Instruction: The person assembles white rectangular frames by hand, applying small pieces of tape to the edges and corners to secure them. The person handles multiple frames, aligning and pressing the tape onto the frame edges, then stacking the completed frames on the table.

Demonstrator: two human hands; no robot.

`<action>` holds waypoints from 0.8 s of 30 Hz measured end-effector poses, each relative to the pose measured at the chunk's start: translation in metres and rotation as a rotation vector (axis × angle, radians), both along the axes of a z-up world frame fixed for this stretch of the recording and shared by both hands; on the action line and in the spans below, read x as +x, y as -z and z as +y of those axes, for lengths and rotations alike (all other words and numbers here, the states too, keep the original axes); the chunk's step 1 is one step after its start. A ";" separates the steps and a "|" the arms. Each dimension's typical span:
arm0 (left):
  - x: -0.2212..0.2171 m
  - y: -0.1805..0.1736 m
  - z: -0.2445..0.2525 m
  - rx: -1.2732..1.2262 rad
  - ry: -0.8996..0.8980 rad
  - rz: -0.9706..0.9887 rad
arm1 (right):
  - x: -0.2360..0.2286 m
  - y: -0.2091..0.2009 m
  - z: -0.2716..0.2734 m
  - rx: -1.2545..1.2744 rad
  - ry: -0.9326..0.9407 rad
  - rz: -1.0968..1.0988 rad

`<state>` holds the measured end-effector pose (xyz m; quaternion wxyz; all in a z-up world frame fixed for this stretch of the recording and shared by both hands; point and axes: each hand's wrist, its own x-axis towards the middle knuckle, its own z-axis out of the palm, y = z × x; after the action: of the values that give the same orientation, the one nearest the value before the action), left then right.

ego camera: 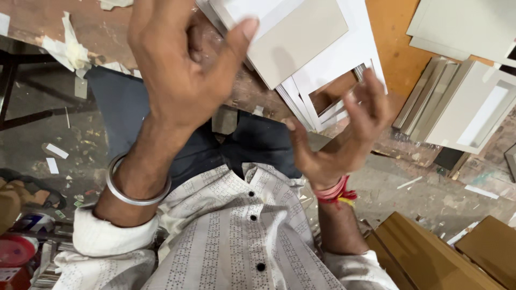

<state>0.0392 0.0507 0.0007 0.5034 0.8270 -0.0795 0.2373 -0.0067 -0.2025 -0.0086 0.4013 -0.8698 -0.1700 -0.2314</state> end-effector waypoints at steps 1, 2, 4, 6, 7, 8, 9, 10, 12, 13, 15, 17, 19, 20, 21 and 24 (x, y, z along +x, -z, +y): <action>-0.003 0.001 0.002 0.035 0.041 -0.016 | 0.006 -0.003 -0.002 -0.018 -0.013 -0.007; -0.004 0.004 0.004 0.074 0.098 -0.040 | 0.017 -0.006 -0.005 -0.066 -0.055 -0.009; -0.010 0.006 0.007 0.170 0.141 -0.003 | 0.028 -0.018 -0.008 -0.195 -0.122 0.068; -0.010 0.004 0.012 0.282 0.130 0.093 | 0.042 -0.030 -0.003 -0.368 -0.150 0.177; -0.009 0.003 0.014 0.267 0.140 0.066 | 0.048 -0.035 0.002 -0.462 -0.157 0.219; -0.008 0.002 0.016 0.252 0.151 0.040 | 0.055 -0.035 0.012 -0.565 -0.149 0.245; -0.010 0.003 0.017 0.246 0.156 0.035 | 0.061 -0.035 0.020 -0.665 -0.149 0.275; -0.011 0.004 0.018 0.240 0.161 0.030 | 0.065 -0.037 0.027 -0.723 -0.162 0.281; -0.013 0.009 0.020 0.223 0.162 0.046 | 0.071 -0.037 0.038 -0.833 -0.197 0.291; -0.014 0.012 0.021 0.204 0.165 0.049 | 0.072 -0.039 0.040 -0.818 -0.219 0.308; -0.014 0.017 0.022 0.135 0.170 0.030 | 0.075 -0.041 0.036 -0.793 -0.254 0.344; -0.011 0.021 0.020 0.098 0.173 0.006 | 0.078 -0.039 0.029 -0.702 -0.316 0.364; -0.008 0.022 0.019 0.105 0.167 0.002 | 0.080 -0.036 0.024 -0.665 -0.338 0.351; -0.008 0.022 0.019 0.122 0.160 0.010 | 0.081 -0.032 0.024 -0.673 -0.333 0.327; -0.006 0.021 0.019 0.142 0.152 0.016 | 0.083 -0.030 0.024 -0.679 -0.328 0.300; -0.003 0.019 0.020 0.107 0.164 -0.019 | 0.084 -0.027 0.025 -0.616 -0.344 0.304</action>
<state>0.0359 0.0703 -0.0182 0.4756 0.8410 -0.1643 0.1986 0.0771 -0.1771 0.0182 0.1747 -0.9328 -0.3135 0.0331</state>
